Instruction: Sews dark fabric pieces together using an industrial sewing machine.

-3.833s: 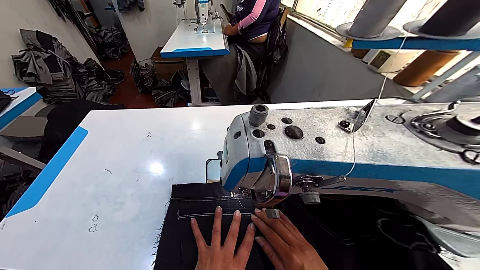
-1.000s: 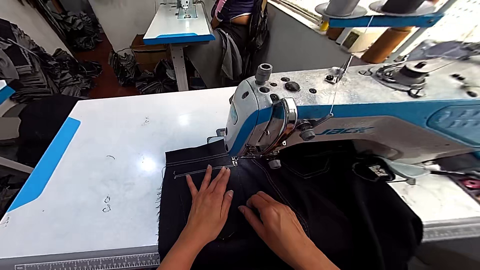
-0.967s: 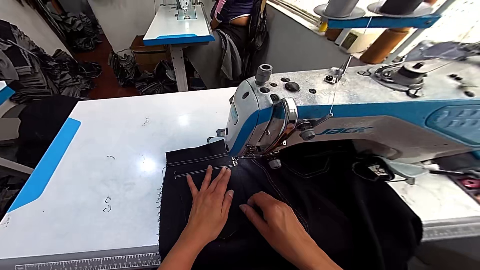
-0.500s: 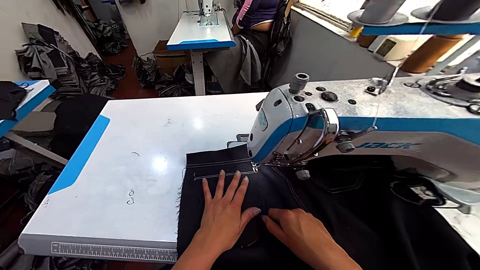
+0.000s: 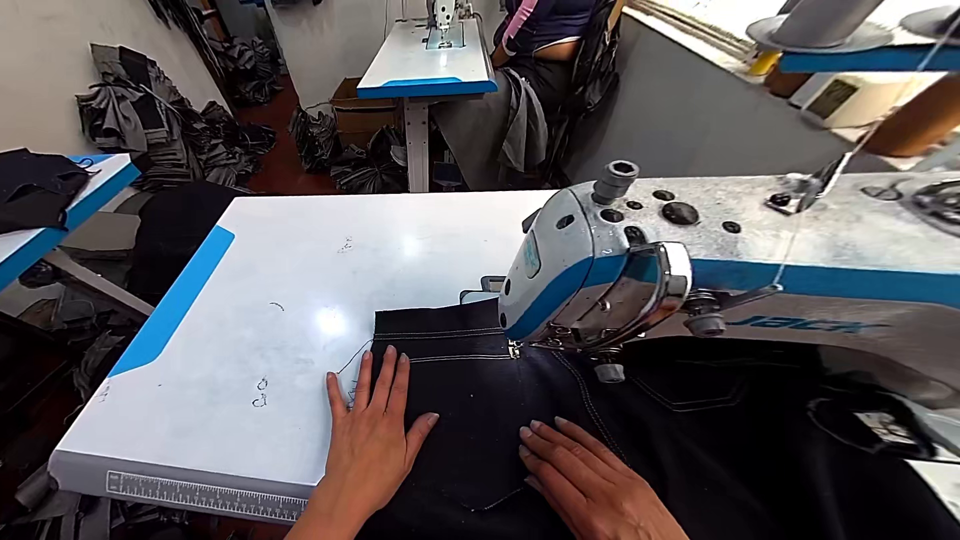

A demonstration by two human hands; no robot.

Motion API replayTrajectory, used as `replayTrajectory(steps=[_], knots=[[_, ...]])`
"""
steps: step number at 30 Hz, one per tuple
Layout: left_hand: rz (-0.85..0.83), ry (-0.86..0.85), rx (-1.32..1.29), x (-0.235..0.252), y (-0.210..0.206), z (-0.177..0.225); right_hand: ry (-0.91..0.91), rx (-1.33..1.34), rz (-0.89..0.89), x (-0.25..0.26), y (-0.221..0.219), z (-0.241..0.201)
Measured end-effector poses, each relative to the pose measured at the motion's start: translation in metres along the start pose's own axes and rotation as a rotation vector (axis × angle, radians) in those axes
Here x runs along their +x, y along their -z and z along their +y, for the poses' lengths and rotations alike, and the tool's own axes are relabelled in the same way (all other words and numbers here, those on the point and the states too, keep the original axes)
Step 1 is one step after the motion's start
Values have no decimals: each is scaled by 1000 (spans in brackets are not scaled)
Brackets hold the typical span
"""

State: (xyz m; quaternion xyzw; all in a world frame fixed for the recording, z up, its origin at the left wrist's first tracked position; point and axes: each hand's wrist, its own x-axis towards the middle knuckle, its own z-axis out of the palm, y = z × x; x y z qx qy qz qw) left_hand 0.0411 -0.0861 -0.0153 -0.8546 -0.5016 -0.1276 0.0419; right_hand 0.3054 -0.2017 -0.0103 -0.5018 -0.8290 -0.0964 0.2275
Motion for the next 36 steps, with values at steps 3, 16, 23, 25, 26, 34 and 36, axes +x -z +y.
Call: replayTrajectory(steps=[3, 16, 23, 25, 26, 34, 36], knots=[[150, -224, 36, 2, 3, 2, 19, 3, -27, -6, 9, -9], [110, -527, 195, -23, 32, 108, 155, 247, -52, 22, 2, 47], [99, -239, -237, 13, 28, 100, 81, 394, -152, 42, 1, 64], [-339, -56, -529, 35, 49, 81, 42, 434, -180, 46, 0, 65], [-479, 9, -644, 44, 51, 72, 15, 447, -183, 47, -2, 64], [-484, 67, -701, 42, 45, 62, -90, 503, -165, 51, -9, 62], [-385, 67, -648, 38, 43, 68, -93, 502, -142, 50, -10, 62]])
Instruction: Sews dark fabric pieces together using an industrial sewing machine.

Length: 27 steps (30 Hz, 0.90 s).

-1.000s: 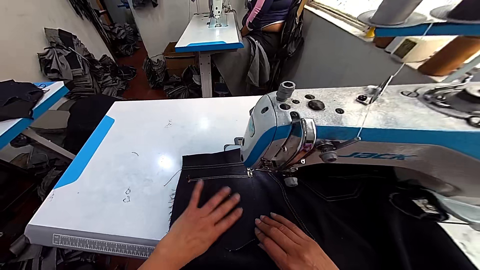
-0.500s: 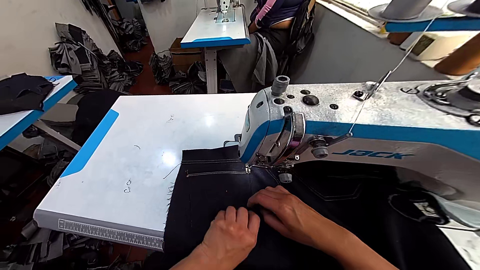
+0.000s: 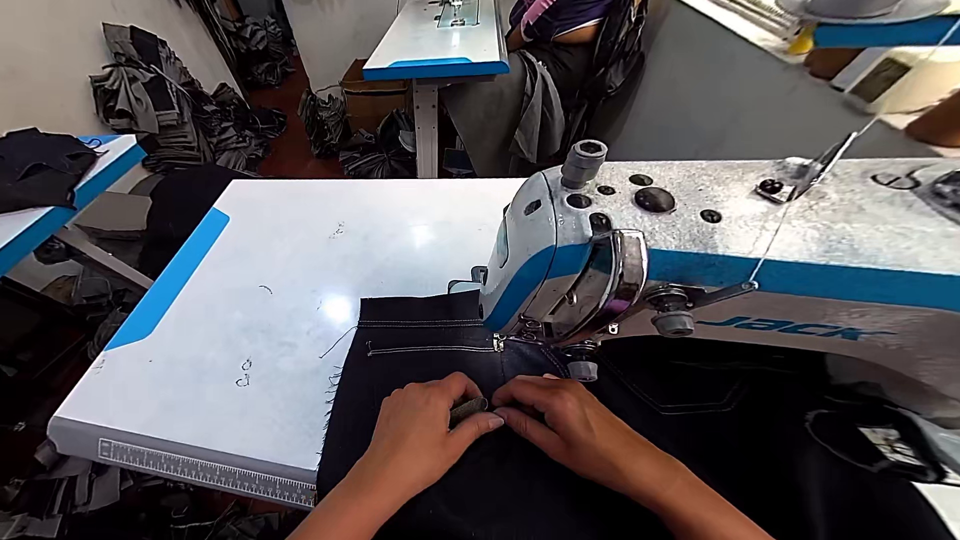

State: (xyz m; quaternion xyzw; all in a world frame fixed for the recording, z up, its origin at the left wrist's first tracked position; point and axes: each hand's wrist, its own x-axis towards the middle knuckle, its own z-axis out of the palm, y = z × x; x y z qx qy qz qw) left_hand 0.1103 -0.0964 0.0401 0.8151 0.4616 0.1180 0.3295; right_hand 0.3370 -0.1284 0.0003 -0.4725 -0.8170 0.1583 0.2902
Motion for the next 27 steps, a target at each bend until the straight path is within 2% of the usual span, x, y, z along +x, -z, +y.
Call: replayTrajectory(steps=[5, 11, 17, 20, 22, 24, 25, 27], knots=[[228, -168, 54, 2, -17, -3, -18, 5, -44, 0, 3, 0], [558, -547, 188, 3, -35, -20, -76, -12, -68, 4, 5, -4], [624, -804, 462, -3, -35, -23, -98, 54, -105, 4, 7, -3], [626, -868, 597, -4, -33, -23, -61, 16, -118, 5, 10, -5], [621, -877, 593, -5, -33, -23, -37, -29, -102, 6, 8, -6], [576, -797, 434, -7, -35, -23, 1, -74, -51, 4, 3, -5], [535, -689, 283, -9, -35, -20, 21, -89, -22, 3, 1, -4], [349, -366, -71, -14, -24, -9, 64, -106, 39, 0, -2, -3]])
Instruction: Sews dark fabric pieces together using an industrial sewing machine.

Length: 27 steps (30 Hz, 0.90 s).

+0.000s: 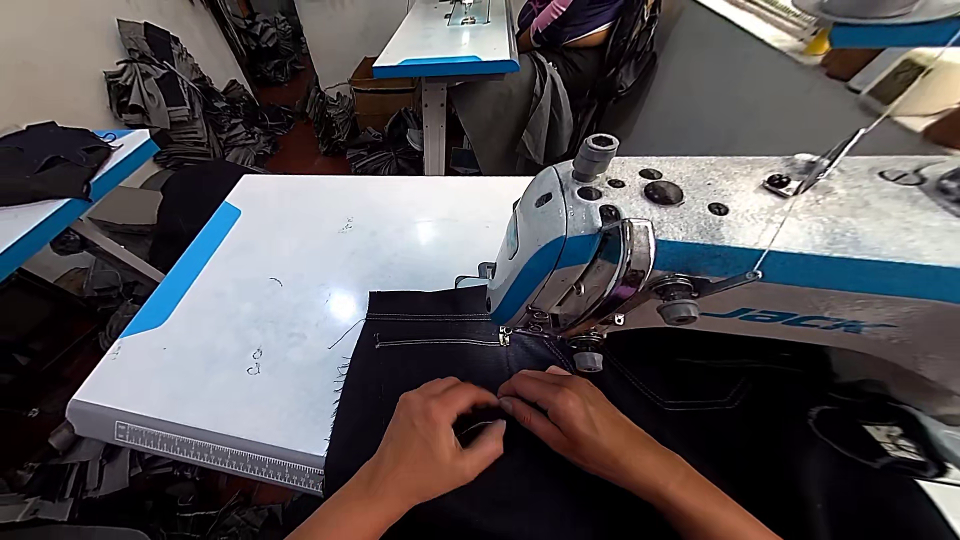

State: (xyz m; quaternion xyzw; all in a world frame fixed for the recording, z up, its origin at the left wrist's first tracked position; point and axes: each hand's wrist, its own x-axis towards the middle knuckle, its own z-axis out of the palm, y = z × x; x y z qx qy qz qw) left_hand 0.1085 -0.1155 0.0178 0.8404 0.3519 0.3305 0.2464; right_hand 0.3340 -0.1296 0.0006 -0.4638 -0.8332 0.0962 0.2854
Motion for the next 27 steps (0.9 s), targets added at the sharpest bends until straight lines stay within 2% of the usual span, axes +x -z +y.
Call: replayTrajectory(steps=[2, 3, 5, 8, 11, 13, 16, 19, 22, 27], knots=[[-236, 395, -188, 12, 18, 10, 35, -15, 48, -5, -2, 0], [-335, 501, -198, 19, 22, 11, 53, -29, 69, -7, -3, -1], [-447, 534, -94, 25, 21, 17, 90, -65, 104, -10, -4, -3], [-474, 413, 139, 24, 11, 30, 137, -119, 132, -14, -2, -6], [-200, 103, 335, 5, -10, 25, 172, -176, 119, -16, 3, -11], [-70, -28, 415, -4, -19, 20, 196, -209, 102, -16, 6, -15], [-22, -3, 432, -19, -19, 18, 223, -228, 95, -15, 6, -18], [113, 17, 478, -44, -13, 11, 231, -236, 103, -15, 5, -18], [247, -92, 516, -62, -10, 0, 239, -232, 104, -15, 5, -17], [262, -286, 508, -65, -6, -13, 258, -233, 98, -14, 5, -16]])
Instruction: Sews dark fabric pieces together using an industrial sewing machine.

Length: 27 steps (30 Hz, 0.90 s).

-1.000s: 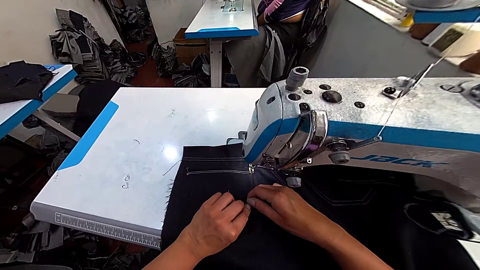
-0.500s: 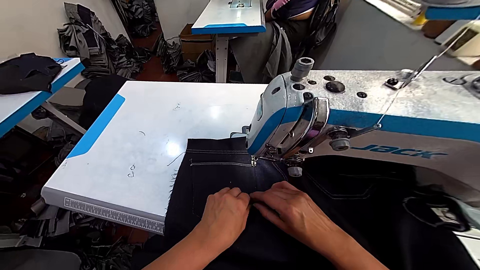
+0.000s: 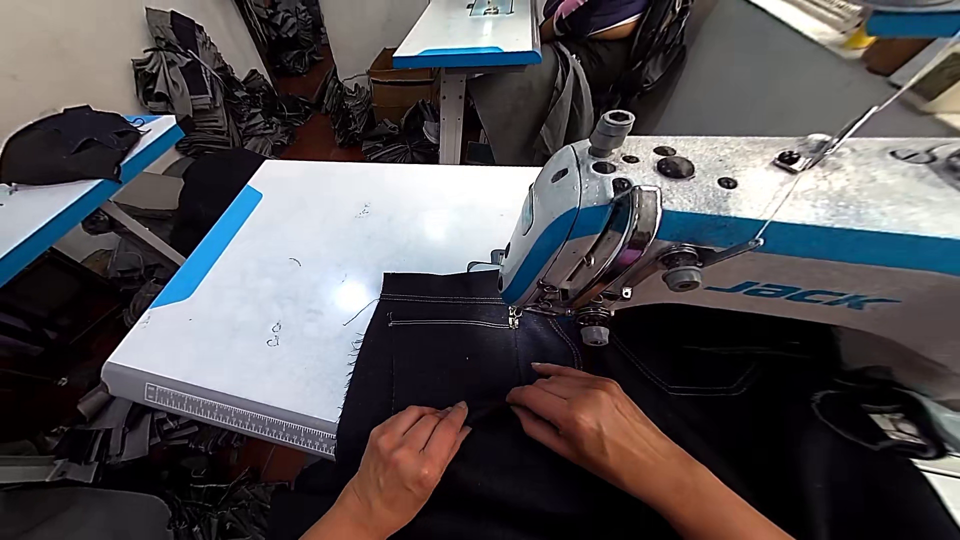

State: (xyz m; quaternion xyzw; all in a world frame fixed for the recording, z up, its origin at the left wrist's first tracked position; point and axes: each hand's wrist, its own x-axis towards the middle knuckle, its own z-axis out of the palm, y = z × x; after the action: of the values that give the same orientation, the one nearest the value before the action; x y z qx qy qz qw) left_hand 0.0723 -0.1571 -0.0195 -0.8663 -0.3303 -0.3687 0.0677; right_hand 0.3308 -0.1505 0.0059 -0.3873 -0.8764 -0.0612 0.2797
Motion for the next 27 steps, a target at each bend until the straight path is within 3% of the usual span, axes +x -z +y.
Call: replayTrajectory(steps=[8, 14, 19, 24, 27], knots=[[-87, -237, 138, 11, 9, -1, 232, -85, 45, -10, -1, -7], [-319, -319, 382, 4, 20, 19, 29, -368, -102, -18, 3, -49], [-367, -308, 476, -1, 20, 29, -137, -208, 5, -17, -16, -85], [-220, -214, 158, -11, 22, 8, -138, -196, 36, -20, -27, -89], [-182, -241, 41, -22, 28, -10, -110, -239, 0, -19, -25, -89]])
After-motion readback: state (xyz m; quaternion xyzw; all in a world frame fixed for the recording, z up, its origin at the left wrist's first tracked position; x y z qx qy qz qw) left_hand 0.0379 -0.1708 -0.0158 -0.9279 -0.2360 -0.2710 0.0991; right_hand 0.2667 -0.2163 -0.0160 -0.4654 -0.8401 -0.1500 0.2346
